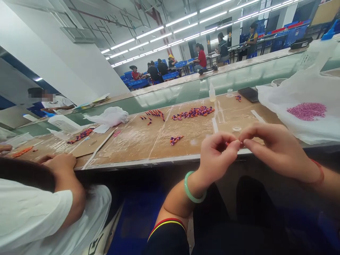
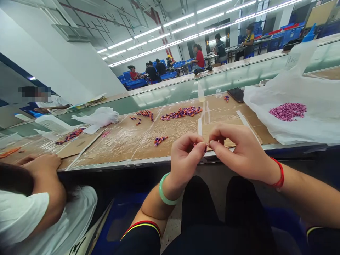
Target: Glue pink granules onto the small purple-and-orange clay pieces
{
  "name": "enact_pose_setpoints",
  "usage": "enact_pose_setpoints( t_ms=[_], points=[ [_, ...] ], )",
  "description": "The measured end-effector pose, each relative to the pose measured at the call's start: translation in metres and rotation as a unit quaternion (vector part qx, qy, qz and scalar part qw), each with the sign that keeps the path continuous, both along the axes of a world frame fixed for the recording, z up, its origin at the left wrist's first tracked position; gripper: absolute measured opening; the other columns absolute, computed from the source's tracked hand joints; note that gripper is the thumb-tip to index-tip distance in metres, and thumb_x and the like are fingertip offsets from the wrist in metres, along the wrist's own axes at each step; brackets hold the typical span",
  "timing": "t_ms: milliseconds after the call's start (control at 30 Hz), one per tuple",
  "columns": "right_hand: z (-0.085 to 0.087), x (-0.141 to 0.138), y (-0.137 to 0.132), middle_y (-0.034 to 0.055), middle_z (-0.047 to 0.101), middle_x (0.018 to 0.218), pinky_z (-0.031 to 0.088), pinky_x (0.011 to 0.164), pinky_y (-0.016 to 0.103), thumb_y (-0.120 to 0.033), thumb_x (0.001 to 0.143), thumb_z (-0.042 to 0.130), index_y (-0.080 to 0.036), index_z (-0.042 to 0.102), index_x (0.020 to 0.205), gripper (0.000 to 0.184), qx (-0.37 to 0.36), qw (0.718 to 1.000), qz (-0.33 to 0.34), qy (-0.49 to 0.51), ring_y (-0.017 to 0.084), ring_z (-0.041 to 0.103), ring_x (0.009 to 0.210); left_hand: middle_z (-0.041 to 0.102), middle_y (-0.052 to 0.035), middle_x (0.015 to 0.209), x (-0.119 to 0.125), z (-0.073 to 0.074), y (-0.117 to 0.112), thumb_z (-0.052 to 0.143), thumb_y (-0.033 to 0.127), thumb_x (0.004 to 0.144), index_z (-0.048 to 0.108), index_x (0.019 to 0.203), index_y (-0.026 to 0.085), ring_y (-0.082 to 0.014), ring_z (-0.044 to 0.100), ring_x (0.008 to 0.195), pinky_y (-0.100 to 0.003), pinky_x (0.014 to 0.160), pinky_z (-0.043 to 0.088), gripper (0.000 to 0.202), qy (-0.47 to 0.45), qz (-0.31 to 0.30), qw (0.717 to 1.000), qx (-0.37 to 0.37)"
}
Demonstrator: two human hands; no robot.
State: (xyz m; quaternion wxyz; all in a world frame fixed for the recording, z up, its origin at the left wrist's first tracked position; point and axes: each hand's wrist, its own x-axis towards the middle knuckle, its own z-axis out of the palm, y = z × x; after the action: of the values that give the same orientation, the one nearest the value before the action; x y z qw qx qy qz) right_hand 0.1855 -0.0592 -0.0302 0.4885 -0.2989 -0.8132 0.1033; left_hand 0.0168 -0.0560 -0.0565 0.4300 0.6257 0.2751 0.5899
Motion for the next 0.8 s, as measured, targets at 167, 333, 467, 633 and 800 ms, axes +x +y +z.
enact_pose_setpoints(
  t_ms=[167, 333, 467, 633, 800],
  points=[
    [0.005, 0.0, -0.005, -0.0017, 0.069, 0.073, 0.048, 0.056, 0.024, -0.009, 0.084, 0.058, -0.022, 0.061, 0.078, 0.014, 0.018, 1.0, -0.017, -0.01, 0.012, 0.063, 0.062, 0.061, 0.0011, 0.062, 0.001, 0.009, -0.004, 0.068, 0.026, 0.081, 0.062, 0.067, 0.019, -0.0104, 0.05, 0.056, -0.024, 0.054, 0.043, 0.017, 0.062, 0.053, 0.995, 0.059],
    [0.002, -0.003, -0.003, -0.0018, 0.069, 0.069, 0.048, 0.053, 0.026, -0.013, 0.083, 0.059, -0.022, 0.059, 0.076, 0.012, 0.04, 0.998, -0.054, -0.018, 0.013, 0.062, 0.058, 0.062, 0.0016, 0.061, 0.006, 0.006, 0.0, 0.067, 0.024, 0.08, 0.061, 0.066, 0.019, -0.0102, 0.051, 0.055, -0.023, 0.052, 0.043, 0.016, 0.071, 0.087, 0.992, 0.06],
    [0.003, -0.005, 0.0, -0.0023, 0.067, 0.066, 0.047, 0.053, 0.025, -0.011, 0.08, 0.06, -0.022, 0.057, 0.072, 0.014, 0.03, 0.998, -0.062, -0.002, 0.012, 0.06, 0.056, 0.062, 0.0016, 0.063, 0.008, 0.003, 0.003, 0.069, 0.025, 0.081, 0.063, 0.069, 0.019, -0.0098, 0.052, 0.056, -0.023, 0.053, 0.042, 0.015, 0.045, 0.075, 0.995, 0.056],
    [0.011, -0.001, 0.003, -0.0029, 0.068, 0.065, 0.05, 0.053, 0.021, -0.01, 0.084, 0.056, -0.022, 0.058, 0.07, 0.018, -0.071, 0.996, 0.033, 0.039, 0.011, 0.063, 0.057, 0.063, 0.0015, 0.066, 0.003, -0.004, 0.007, 0.073, 0.044, 0.086, 0.065, 0.077, 0.019, -0.0087, 0.049, 0.055, -0.024, 0.054, 0.041, 0.028, -0.045, -0.047, 0.997, -0.039],
    [0.014, 0.003, 0.006, -0.0025, 0.066, 0.064, 0.051, 0.053, 0.022, -0.01, 0.083, 0.055, -0.022, 0.058, 0.071, 0.017, -0.082, 0.994, 0.065, 0.023, 0.012, 0.063, 0.058, 0.059, 0.0018, 0.063, -0.003, -0.003, 0.007, 0.08, 0.05, 0.078, 0.065, 0.077, 0.017, -0.0065, 0.043, 0.051, -0.023, 0.049, 0.035, 0.036, -0.053, -0.115, 0.983, -0.132]
  ],
)
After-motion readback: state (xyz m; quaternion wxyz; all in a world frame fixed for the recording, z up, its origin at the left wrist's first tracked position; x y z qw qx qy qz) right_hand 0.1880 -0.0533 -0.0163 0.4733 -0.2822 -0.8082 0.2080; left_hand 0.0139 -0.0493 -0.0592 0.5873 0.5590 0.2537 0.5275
